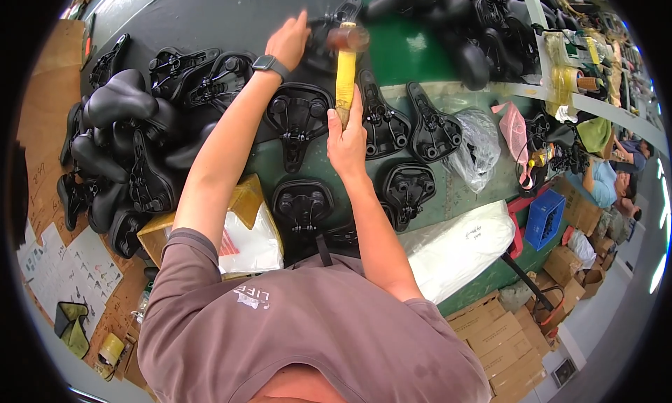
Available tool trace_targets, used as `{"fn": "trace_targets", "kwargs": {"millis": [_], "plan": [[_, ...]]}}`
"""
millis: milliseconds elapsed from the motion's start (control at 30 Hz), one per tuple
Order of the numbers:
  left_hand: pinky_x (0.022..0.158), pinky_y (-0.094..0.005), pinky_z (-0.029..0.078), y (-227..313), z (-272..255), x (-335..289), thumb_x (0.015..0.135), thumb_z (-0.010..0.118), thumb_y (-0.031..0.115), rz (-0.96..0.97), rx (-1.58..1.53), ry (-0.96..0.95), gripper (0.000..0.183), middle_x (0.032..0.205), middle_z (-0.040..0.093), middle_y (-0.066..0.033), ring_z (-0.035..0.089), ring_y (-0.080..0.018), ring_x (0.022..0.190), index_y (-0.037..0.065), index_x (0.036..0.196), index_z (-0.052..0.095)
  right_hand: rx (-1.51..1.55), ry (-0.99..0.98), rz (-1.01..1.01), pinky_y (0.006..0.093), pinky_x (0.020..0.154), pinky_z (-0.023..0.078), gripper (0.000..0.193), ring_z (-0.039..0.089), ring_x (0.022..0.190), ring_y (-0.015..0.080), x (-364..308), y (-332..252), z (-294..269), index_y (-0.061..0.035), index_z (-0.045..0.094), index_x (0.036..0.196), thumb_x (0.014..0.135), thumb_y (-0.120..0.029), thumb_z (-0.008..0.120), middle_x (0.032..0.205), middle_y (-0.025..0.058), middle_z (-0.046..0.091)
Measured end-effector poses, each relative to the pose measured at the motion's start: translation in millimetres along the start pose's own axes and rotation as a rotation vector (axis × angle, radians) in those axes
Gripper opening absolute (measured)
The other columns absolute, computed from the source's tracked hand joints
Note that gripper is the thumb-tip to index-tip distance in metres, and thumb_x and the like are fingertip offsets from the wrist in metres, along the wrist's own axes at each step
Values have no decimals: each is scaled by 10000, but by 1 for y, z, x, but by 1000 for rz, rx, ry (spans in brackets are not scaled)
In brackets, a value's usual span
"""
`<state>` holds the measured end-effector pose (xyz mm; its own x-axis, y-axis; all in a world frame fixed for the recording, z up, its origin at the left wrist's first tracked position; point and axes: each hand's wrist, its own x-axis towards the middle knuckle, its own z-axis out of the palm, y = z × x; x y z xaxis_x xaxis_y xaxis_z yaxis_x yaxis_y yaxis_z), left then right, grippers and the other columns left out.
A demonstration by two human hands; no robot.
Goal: The recorder is using a rubber mallet to hammer components into bicycle seats on a factory assembly line.
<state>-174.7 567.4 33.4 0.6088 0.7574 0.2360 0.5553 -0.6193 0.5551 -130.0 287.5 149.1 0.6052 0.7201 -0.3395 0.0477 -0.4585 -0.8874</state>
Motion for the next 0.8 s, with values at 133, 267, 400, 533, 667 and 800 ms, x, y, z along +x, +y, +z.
{"fn": "trace_targets", "kwargs": {"millis": [133,267,400,533,667,800], "plan": [[858,-542,636,-9,-6,0,1153,621,268,-18,38,-107,422,1149,724,-216,754,-464,1004,29,1500,644,-16,13,-54,429,793,596,752,748,794,298,9,4,2,-129,248,1812,1184,-282,632,1041,193,768],[860,-535,645,14,-9,-1,1151,618,265,-37,45,-81,424,1160,723,-229,757,-466,1004,-11,1472,636,-25,24,-101,379,660,545,754,673,694,237,13,13,3,-159,230,1818,1191,-305,623,924,131,696],[875,-534,646,3,-1,3,1125,649,251,6,142,-147,425,1187,729,-228,762,-464,1037,19,1482,651,-31,12,-147,309,455,484,758,574,510,114,11,16,5,-186,213,1826,1197,-321,614,739,26,616],[883,-543,641,-8,-8,5,1065,742,278,88,-23,-122,346,1168,768,-202,783,-418,1025,74,1340,792,-35,25,-144,314,458,484,762,572,509,116,1,15,1,-179,215,1826,1195,-324,617,733,24,613],[866,-418,630,-25,-3,0,1001,861,375,-189,-313,-187,459,1060,829,-247,816,-357,928,109,1374,831,-36,-6,-102,389,687,550,750,686,736,257,0,12,4,-152,242,1813,1191,-326,623,933,134,703],[911,-434,613,-30,-2,1,983,881,482,-228,-416,-247,554,1046,832,-213,792,-360,928,199,1454,804,-39,-14,-151,325,469,496,759,577,512,120,9,18,7,-185,222,1824,1195,-341,618,742,35,632]]}}
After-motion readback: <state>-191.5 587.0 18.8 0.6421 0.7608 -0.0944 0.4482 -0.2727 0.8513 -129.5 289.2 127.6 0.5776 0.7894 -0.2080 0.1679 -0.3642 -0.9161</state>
